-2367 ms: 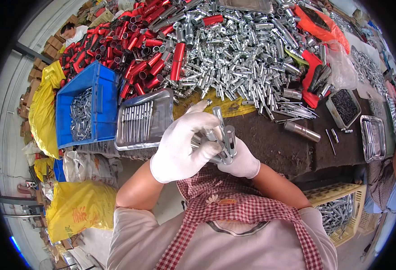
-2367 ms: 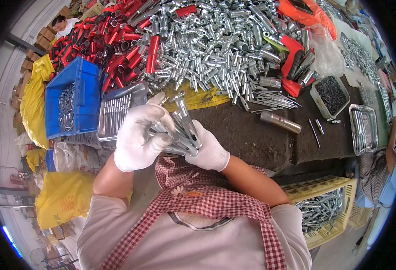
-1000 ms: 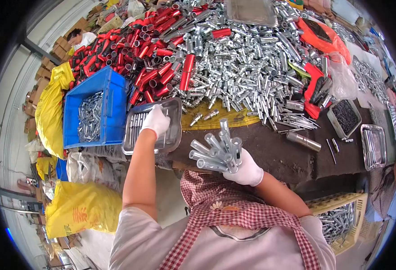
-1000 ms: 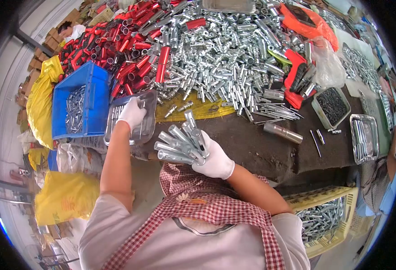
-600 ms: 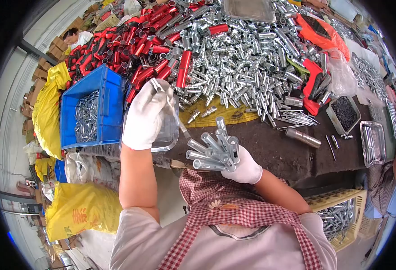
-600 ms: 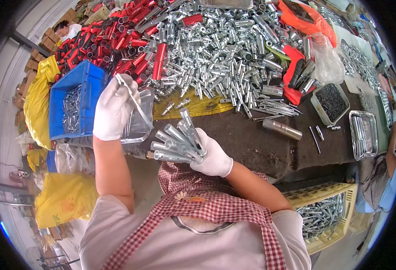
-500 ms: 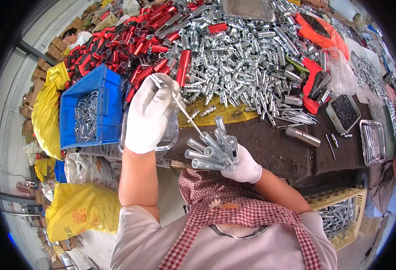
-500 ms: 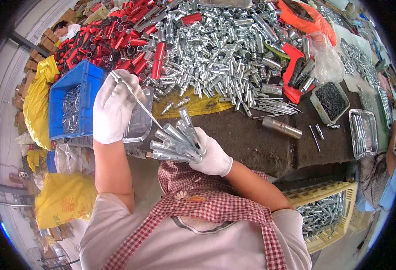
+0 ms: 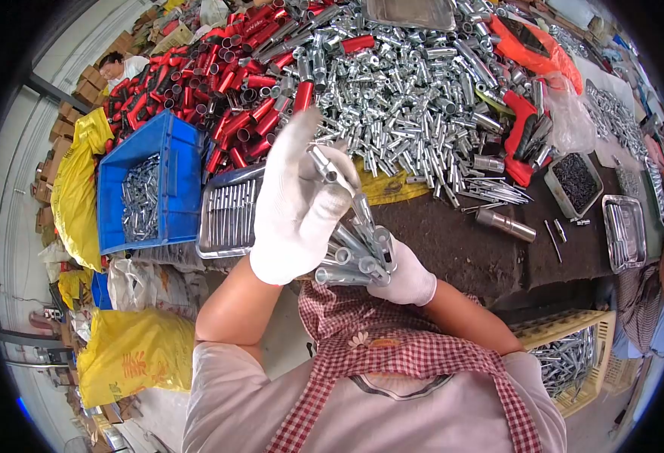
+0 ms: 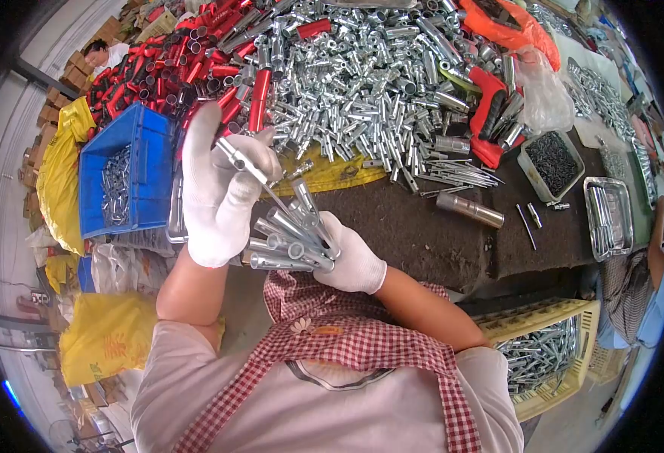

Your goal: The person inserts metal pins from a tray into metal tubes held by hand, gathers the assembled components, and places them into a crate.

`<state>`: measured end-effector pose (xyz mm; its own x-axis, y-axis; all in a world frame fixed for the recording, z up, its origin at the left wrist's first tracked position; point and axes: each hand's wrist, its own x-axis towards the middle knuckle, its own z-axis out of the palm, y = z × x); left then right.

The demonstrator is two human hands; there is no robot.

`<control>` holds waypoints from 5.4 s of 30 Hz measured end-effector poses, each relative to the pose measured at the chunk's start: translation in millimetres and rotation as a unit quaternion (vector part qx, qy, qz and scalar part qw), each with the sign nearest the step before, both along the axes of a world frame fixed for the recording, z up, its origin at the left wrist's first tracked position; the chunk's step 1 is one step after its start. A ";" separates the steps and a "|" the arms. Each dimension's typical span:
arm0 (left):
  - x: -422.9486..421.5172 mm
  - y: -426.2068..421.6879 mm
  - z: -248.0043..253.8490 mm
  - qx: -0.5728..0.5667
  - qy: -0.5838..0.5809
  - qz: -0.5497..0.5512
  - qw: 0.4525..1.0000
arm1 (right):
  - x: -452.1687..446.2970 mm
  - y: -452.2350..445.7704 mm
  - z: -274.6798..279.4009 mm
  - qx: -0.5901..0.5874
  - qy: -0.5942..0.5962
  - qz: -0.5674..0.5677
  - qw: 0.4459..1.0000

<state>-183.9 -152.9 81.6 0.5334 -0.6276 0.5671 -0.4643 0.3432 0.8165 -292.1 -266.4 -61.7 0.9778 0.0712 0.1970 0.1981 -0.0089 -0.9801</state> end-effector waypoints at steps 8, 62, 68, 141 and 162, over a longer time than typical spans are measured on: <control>8.9 4.0 6.6 -0.040 -0.107 0.004 0.993 | -1.7 0.7 10.9 0.040 -0.012 0.006 0.999; -81.3 -3.1 -122.4 -0.108 0.217 -0.061 0.968 | -5.6 20.6 -2.0 0.651 0.113 0.042 0.749; -71.8 -30.0 -114.4 -0.350 0.622 -0.354 0.604 | -16.5 12.0 4.6 0.431 0.040 -0.184 0.882; -327.6 -678.9 -90.1 0.409 -0.085 -0.048 0.907 | -238.7 -280.5 -9.4 -0.338 -0.059 -0.530 0.776; -333.6 -658.7 -103.3 0.214 -0.466 0.040 0.857 | -233.1 -283.6 -12.5 -0.341 -0.047 -0.527 0.777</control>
